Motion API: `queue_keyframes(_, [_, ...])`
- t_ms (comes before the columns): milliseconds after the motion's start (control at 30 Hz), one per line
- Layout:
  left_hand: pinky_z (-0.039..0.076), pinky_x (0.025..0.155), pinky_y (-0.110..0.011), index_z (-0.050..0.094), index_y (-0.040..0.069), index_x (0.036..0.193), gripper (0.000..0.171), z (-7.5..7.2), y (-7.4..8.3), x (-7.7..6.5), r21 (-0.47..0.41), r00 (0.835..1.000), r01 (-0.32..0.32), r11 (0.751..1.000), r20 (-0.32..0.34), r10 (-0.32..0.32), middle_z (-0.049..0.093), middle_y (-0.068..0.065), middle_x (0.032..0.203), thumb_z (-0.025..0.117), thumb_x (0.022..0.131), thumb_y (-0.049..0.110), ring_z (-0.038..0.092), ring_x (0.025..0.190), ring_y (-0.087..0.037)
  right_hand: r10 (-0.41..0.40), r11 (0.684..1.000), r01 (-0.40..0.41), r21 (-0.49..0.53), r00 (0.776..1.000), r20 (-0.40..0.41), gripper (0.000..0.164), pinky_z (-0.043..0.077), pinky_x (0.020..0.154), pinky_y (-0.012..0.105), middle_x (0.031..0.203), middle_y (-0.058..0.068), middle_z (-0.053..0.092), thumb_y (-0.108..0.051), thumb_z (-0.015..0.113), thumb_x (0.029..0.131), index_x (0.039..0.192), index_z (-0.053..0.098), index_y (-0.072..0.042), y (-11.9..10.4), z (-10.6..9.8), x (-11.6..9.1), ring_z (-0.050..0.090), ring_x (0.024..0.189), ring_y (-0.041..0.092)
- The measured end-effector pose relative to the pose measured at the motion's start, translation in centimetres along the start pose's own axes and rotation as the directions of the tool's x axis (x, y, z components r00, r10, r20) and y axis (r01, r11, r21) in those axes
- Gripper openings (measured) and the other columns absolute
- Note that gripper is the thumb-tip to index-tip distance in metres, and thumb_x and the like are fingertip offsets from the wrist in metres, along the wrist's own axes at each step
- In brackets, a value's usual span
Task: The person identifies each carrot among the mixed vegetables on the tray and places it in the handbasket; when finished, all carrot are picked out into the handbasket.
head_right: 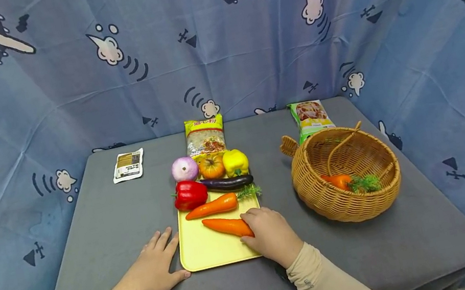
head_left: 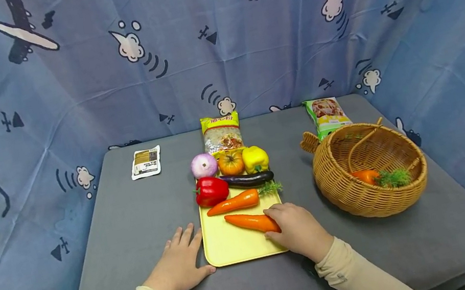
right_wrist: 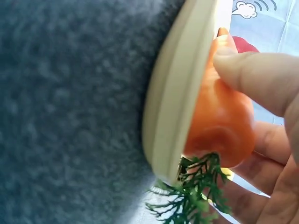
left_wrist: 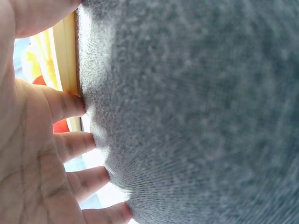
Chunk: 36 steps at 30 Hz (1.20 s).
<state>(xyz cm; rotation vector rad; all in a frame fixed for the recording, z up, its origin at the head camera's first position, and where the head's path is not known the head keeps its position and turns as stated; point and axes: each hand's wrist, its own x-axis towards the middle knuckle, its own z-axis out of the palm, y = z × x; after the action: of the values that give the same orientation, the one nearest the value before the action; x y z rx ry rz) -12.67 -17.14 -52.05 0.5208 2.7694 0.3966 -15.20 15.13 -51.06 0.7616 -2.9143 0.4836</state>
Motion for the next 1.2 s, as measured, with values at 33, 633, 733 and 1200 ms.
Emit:
queue_keyframes(33, [0.032, 0.115, -0.072, 0.044, 0.001, 0.162, 0.096, 0.08, -0.03, 0.02, 0.004, 1.000, 0.000, 1.000, -0.001, 0.000, 0.032, -0.026, 0.168, 0.079, 0.093, 0.057, 0.028, 0.153, -0.054, 0.004, 1.000, -0.004, 0.003, 1.000, 0.001, 0.050, 0.059, 0.089, 0.046, 0.114, 0.009, 0.076, -0.027, 0.095, 0.083, 0.123, 0.077, -0.003, -0.02, 0.02, -0.02, 0.071, 0.101, 0.030])
queue_keyframes(633, [0.032, 0.114, -0.074, 0.045, -0.002, 0.160, 0.095, -0.52, 0.39, -0.07, -0.006, 1.000, -0.012, 1.000, -0.011, 0.012, 0.034, -0.028, 0.167, 0.081, 0.092, 0.053, 0.029, 0.152, -0.056, 0.036, 0.998, -0.033, -0.060, 0.998, 0.055, 0.048, 0.057, 0.077, 0.048, 0.096, 0.011, 0.074, -0.032, 0.091, 0.088, 0.118, 0.074, 0.001, -0.44, -0.01, 0.18, 0.069, 0.083, 0.029])
queue_keyframes(733, [0.031, 0.115, -0.074, 0.044, -0.001, 0.161, 0.096, -0.40, 0.21, -0.07, -0.013, 1.000, -0.008, 1.000, -0.008, 0.008, 0.033, -0.027, 0.168, 0.080, 0.092, 0.055, 0.027, 0.153, -0.056, 0.045, 0.997, -0.041, -0.062, 0.997, 0.066, 0.043, 0.057, 0.075, 0.048, 0.092, 0.010, 0.072, -0.035, 0.087, 0.092, 0.113, 0.074, 0.000, -0.55, -0.05, 0.30, 0.068, 0.081, 0.028])
queue_keyframes(1200, [0.033, 0.115, -0.072, 0.046, -0.001, 0.160, 0.094, -0.11, 0.32, 0.09, 0.022, 1.000, 0.006, 1.000, 0.001, -0.006, 0.035, -0.027, 0.167, 0.081, 0.092, 0.054, 0.030, 0.151, -0.055, 0.042, 0.999, -0.040, -0.031, 0.994, 0.099, 0.041, 0.054, 0.079, 0.048, 0.101, 0.007, 0.074, -0.034, 0.087, 0.092, 0.118, 0.076, -0.004, -0.36, -0.40, 0.11, 0.069, 0.090, 0.026])
